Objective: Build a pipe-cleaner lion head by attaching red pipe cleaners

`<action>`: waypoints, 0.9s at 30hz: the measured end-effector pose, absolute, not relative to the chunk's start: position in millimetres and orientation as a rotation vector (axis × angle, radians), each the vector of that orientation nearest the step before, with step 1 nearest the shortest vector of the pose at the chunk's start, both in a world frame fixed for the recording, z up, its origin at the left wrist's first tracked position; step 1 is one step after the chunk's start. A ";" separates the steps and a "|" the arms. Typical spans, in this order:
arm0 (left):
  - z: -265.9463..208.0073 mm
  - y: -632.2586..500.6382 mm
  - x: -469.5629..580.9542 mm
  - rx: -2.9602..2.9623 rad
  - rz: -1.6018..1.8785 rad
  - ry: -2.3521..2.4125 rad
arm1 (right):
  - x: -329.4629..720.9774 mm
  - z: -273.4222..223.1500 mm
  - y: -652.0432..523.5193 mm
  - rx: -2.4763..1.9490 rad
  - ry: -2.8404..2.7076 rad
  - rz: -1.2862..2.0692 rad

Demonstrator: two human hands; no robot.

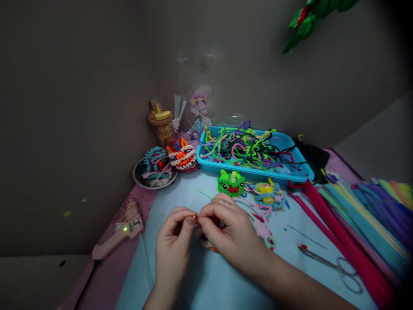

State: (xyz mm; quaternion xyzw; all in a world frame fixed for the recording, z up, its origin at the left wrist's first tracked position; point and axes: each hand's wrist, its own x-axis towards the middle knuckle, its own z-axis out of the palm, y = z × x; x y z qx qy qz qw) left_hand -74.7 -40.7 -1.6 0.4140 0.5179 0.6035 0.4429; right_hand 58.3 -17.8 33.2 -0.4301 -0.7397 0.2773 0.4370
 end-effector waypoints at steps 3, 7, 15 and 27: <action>0.6 -41.0 -76.1 1.228 1.544 1.377 | 58.9 34.4 -19.2 -1.071 -1.837 0.693; 1.6 -43.5 -74.5 1.352 1.558 1.448 | 58.7 32.7 -21.2 -1.083 -1.776 0.736; -0.4 -48.3 -71.9 1.324 1.669 1.535 | 55.6 29.4 -23.3 -1.103 -1.665 0.829; 2.2 -51.8 -64.6 1.368 1.700 1.454 | 52.4 21.4 -31.9 -1.031 -1.712 0.738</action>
